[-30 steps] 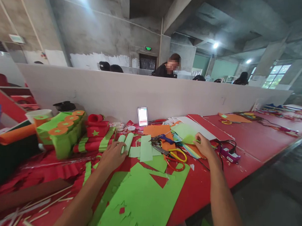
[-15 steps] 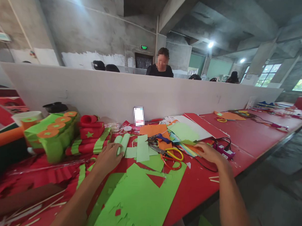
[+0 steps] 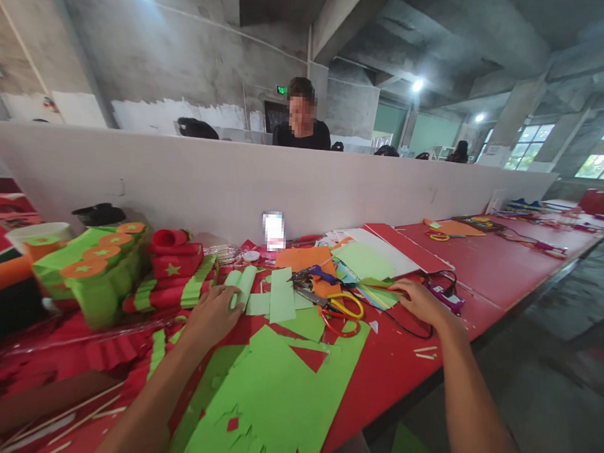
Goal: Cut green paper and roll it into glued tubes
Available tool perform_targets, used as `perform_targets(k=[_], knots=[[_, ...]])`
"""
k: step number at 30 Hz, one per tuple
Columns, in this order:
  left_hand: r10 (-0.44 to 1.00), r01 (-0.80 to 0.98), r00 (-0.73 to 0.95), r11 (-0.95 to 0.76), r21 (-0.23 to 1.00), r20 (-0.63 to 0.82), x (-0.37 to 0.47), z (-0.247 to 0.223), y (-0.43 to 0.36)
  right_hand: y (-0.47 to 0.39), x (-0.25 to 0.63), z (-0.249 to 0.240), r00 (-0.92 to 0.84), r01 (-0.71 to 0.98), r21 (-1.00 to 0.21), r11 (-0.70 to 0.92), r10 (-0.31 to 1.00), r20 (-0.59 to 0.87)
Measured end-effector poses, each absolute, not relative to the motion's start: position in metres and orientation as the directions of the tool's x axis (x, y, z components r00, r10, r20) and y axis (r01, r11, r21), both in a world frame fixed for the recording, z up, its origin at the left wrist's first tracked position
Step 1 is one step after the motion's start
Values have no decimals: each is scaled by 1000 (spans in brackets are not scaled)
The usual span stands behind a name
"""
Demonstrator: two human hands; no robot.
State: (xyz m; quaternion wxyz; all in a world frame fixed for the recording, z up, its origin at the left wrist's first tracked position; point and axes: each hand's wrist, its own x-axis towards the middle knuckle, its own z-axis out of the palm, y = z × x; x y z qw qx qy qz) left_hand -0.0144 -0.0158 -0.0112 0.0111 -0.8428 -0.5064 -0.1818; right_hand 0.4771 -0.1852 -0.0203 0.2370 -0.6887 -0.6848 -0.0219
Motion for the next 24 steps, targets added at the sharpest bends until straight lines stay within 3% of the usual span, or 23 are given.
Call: perform_targets(k=[4, 7, 10, 13, 17, 24], knots=[[852, 856, 411, -483, 185, 325, -16, -15, -14, -183, 473, -26, 174, 981, -179, -77, 763, 623], [849, 855, 411, -486, 183, 333, -16, -16, -13, -187, 468, -30, 338, 941, -235, -243, 672, 659], [839, 852, 418, -495, 170, 348, -15, -16, -13, -190, 463, -29, 425, 896, -381, -227, 686, 590], [843, 857, 416, -488, 163, 340, -15, -16, -14, -191, 457, -26, 319, 862, -503, -64, 840, 439], [861, 869, 400, -465, 168, 316, -13, -13, -16, -188, 452, -20, 202, 899, -432, -71, 943, 266], [862, 858, 411, -476, 193, 297, -12, -12, -15, -179, 453, -10, 163, 932, -355, -68, 956, 246]])
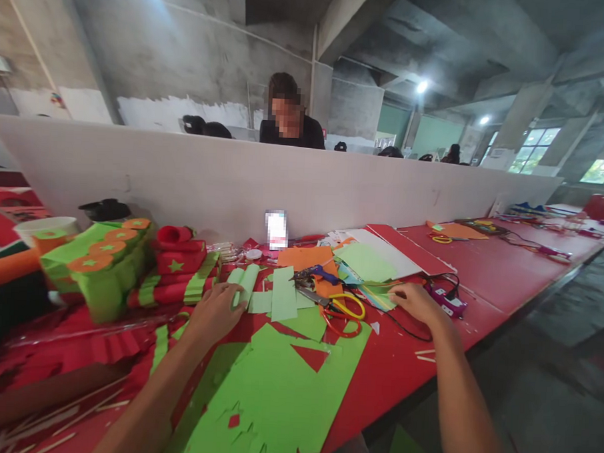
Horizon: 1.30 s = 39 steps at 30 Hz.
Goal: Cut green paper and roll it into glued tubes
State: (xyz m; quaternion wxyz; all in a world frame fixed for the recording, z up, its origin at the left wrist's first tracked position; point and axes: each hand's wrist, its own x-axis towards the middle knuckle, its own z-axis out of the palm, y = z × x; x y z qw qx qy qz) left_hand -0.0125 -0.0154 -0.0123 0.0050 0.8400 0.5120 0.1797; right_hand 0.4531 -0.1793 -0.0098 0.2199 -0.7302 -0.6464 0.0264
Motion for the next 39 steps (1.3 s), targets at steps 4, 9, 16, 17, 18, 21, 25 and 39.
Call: perform_targets(k=[4, 9, 16, 17, 18, 21, 25, 39], knots=[[856, 857, 402, -477, 196, 324, -13, -13, -16, -177, 450, -10, 194, 950, -294, -105, 936, 293], [859, 848, 412, -484, 216, 305, -14, -13, -16, -176, 444, 6, 221, 969, -195, -152, 887, 405], [875, 864, 388, -455, 218, 289, -13, -10, -19, -176, 416, 60, 187, 980, -47, -196, 798, 573], [877, 867, 385, -451, 214, 287, -12, -9, -21, -175, 409, 68, 175, 980, -33, -196, 774, 608], [876, 868, 385, -451, 210, 291, -12, -8, -22, -174, 402, 77, 160, 981, -17, -196, 748, 644], [867, 862, 388, -461, 210, 311, -11, -6, -24, -169, 380, 104, 90, 984, 36, -175, 663, 743], [864, 857, 383, -465, 223, 327, -11, -6, -25, -168, 346, 146, 1, 998, 28, -52, 483, 875], [813, 548, 372, -582, 601, 448, -4, 17, -41, -92, 272, 154, 523, 239, -548, 801, 369, 768]])
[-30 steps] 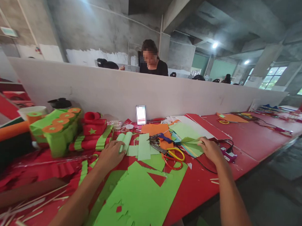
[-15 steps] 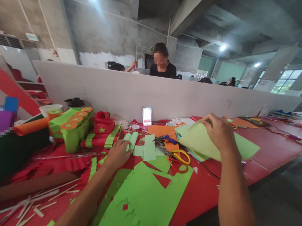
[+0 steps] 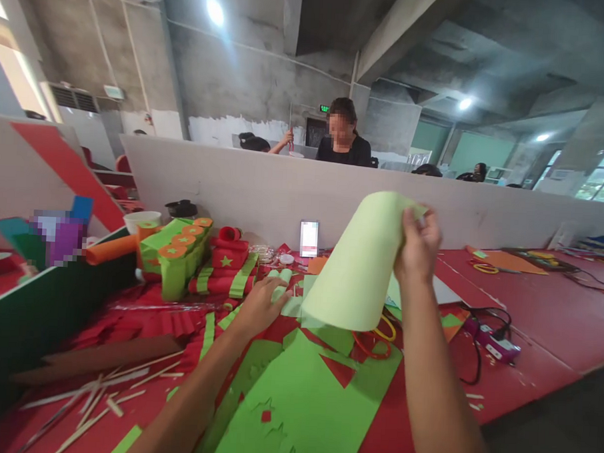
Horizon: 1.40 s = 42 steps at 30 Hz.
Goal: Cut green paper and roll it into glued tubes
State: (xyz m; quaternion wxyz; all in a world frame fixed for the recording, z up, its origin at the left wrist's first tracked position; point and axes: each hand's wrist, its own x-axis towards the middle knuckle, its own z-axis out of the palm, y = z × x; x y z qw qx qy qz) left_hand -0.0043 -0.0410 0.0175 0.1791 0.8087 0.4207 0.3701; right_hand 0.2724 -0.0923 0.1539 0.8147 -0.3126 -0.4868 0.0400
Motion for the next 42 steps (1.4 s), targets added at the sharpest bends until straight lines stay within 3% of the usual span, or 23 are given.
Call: perform_targets(k=[2, 5, 9, 12, 14, 17, 19, 23, 27, 30, 34, 38, 42], knots=[[821, 321, 430, -528, 786, 376, -3, 31, -53, -75, 264, 125, 498, 27, -705, 709, 602, 624], [849, 83, 451, -347, 934, 275, -1, 44, -70, -65, 248, 89, 419, -178, -803, 569, 782, 462], [801, -189, 580, -39, 981, 144, 1, 46, -79, -66, 229, 64, 224, -240, -857, 455, 885, 408], [802, -308, 573, 19, 951, 170, 1, 46, -76, -63, 226, 55, 148, -217, -878, 426, 904, 402], [837, -339, 514, -6, 941, 190, -1, 50, -72, -58, 232, 50, 163, -84, -891, 446, 888, 429], [939, -323, 280, -105, 940, 201, -6, 52, -62, -50, 252, 45, 274, 339, -792, 507, 752, 599], [980, -260, 79, -158, 953, 184, -8, 50, -54, -47, 268, 42, 318, 428, -757, 494, 702, 637], [992, -200, -67, -120, 972, 108, -10, 37, -41, -43, 286, 35, 365, 485, -753, 444, 680, 636], [989, -372, -92, -145, 917, 119, -13, 32, -33, -38, 290, 24, 461, 476, -787, 394, 650, 604], [981, -517, 21, -155, 842, 194, -13, 36, -33, -32, 290, 17, 539, 421, -822, 383, 624, 566], [951, -477, 169, -152, 866, 259, -6, 37, -39, -28, 283, 12, 531, 302, -864, 403, 682, 503], [977, -385, 88, -147, 911, 195, -2, 26, -37, -36, 268, 17, 365, 170, -899, 404, 821, 438], [983, -329, -118, -170, 929, 138, -6, 20, -30, -57, 266, 30, 14, 31, -938, 347, 938, 347]])
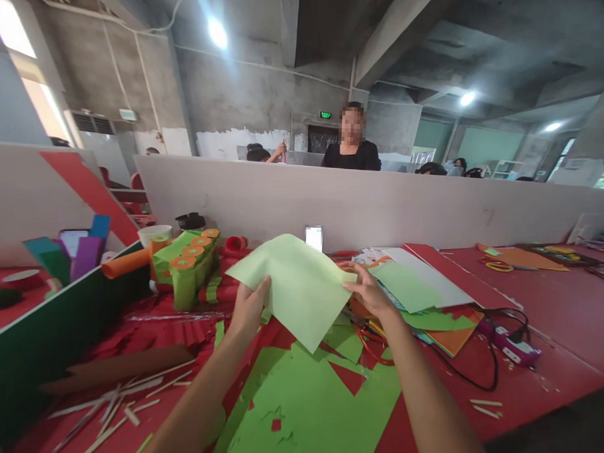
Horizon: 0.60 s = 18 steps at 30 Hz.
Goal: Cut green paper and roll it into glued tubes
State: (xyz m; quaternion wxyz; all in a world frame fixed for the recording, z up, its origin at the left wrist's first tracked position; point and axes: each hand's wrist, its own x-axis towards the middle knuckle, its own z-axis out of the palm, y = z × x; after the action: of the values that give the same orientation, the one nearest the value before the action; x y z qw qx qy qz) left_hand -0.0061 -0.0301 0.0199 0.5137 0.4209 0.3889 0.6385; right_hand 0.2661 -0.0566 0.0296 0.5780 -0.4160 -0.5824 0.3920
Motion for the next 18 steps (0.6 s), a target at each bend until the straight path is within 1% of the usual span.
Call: perform_targets(k=[2, 4, 6, 8, 11, 14, 16, 18], knots=[[979, -354, -158, -179, 918, 130, -8, 24, -30, -67, 271, 36, -125, -48, -952, 301, 944, 305], [982, -393, -151, -168, 904, 117, -10, 30, -34, -75, 278, 40, -191, -139, -950, 278, 934, 302], [990, -407, -102, -134, 903, 101, -9, 37, -40, -79, 283, 42, -238, -235, -939, 252, 921, 307], [997, -392, -4, -77, 917, 82, -9, 41, -47, -79, 286, 42, -285, -287, -936, 205, 914, 288], [975, -325, 212, 8, 946, 65, -8, 42, -53, -74, 284, 40, -304, -242, -957, 158, 924, 230], [915, -220, 401, 55, 974, 39, -7, 38, -53, -65, 281, 34, -251, -145, -976, 165, 948, 197], [883, -153, 470, 69, 986, 11, -7, 32, -50, -58, 281, 28, -160, -60, -981, 186, 968, 194], [879, -108, 477, 55, 993, 3, -6, 25, -45, -52, 281, 23, -62, 34, -975, 220, 974, 217]])
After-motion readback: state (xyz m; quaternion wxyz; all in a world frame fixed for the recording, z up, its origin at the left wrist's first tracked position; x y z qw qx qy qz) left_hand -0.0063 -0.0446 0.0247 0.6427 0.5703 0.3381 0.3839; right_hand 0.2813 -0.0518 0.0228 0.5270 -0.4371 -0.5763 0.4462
